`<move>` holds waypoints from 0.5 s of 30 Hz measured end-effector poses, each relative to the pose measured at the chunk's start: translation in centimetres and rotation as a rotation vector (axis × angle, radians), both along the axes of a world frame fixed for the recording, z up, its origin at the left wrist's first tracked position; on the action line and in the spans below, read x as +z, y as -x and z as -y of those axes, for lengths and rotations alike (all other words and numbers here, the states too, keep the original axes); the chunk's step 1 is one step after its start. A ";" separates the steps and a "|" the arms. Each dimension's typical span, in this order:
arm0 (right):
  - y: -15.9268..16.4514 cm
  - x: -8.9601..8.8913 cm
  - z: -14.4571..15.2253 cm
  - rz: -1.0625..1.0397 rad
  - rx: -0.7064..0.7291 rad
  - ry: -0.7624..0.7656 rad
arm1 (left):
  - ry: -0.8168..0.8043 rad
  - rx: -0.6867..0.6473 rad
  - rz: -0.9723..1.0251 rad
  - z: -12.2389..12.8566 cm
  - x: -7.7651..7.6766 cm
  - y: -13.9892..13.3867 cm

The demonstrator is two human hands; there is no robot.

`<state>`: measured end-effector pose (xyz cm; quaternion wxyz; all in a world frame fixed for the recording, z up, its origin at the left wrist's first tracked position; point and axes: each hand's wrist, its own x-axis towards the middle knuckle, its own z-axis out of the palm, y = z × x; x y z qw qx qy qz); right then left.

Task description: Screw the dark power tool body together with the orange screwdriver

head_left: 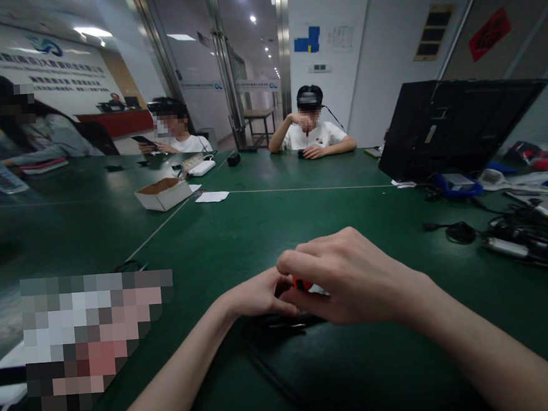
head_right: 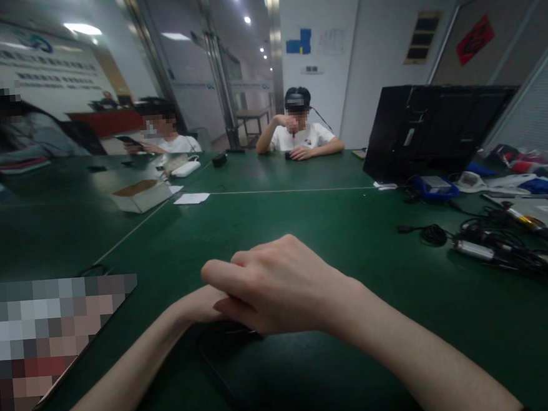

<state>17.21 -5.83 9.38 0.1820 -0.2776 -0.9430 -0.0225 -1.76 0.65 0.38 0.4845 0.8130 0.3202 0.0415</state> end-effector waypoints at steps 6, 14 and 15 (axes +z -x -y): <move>0.0 0.2 0.1 -0.031 -0.009 0.036 | 0.043 -0.007 0.022 -0.2 -0.2 -0.1; -0.1 0.1 0.2 -0.063 0.034 0.087 | 0.045 0.039 -0.008 -0.1 0.1 -0.1; 0.0 0.1 0.2 -0.050 0.027 0.070 | 0.031 0.037 -0.013 -0.1 0.1 0.0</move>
